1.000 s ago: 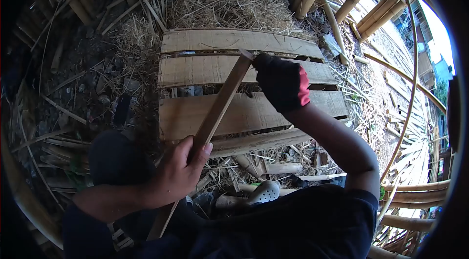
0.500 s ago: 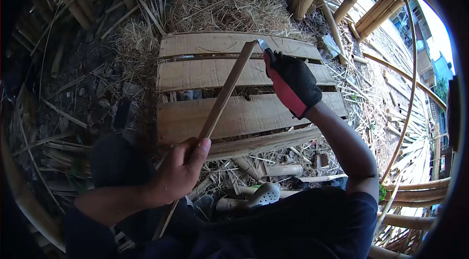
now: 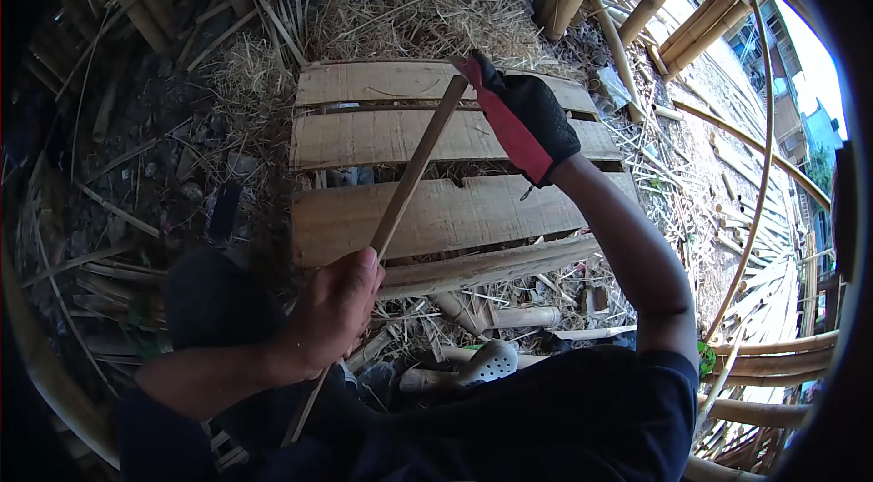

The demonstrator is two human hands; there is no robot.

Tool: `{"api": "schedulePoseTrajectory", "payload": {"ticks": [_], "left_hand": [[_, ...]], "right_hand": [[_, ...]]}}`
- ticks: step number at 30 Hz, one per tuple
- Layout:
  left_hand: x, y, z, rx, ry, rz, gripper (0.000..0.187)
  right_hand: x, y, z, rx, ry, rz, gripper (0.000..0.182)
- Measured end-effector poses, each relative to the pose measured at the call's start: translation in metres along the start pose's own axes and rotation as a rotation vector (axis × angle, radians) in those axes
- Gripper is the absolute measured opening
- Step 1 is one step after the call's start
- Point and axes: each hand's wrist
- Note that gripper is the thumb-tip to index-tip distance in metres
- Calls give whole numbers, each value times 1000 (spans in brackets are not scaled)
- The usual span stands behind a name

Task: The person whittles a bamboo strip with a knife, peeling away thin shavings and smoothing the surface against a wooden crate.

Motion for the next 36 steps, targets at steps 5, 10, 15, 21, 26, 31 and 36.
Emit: {"api": "schedulePoseTrajectory", "payload": {"ticks": [5, 10, 15, 21, 26, 31, 36], "left_hand": [[-3, 1, -1, -16, 27, -11, 43], [-1, 1, -2, -37, 52, -58, 42], [1, -1, -1, -64, 101, -79, 40], [9, 0, 0, -57, 120, -113, 40], [8, -2, 6, -90, 129, -128, 41], [9, 2, 6, -72, 130, -131, 43], [10, 4, 4, -68, 126, -120, 45]], "right_hand": [[10, 4, -2, 72, -45, 11, 61], [4, -4, 9, 42, -287, -337, 47], [0, -16, 20, 130, -346, -261, 52], [7, -24, 20, 240, -240, -58, 49], [4, -32, 20, 249, -174, -21, 50], [1, -63, 40, 168, -103, -406, 49], [38, -85, 30, 158, -134, -564, 46]]}}
Point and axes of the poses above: each hand's wrist, its own y-axis towards the middle knuckle, its own z-axis out of the palm, x = y × z, and after that the axes turned 13 degrees about -x, right-handed
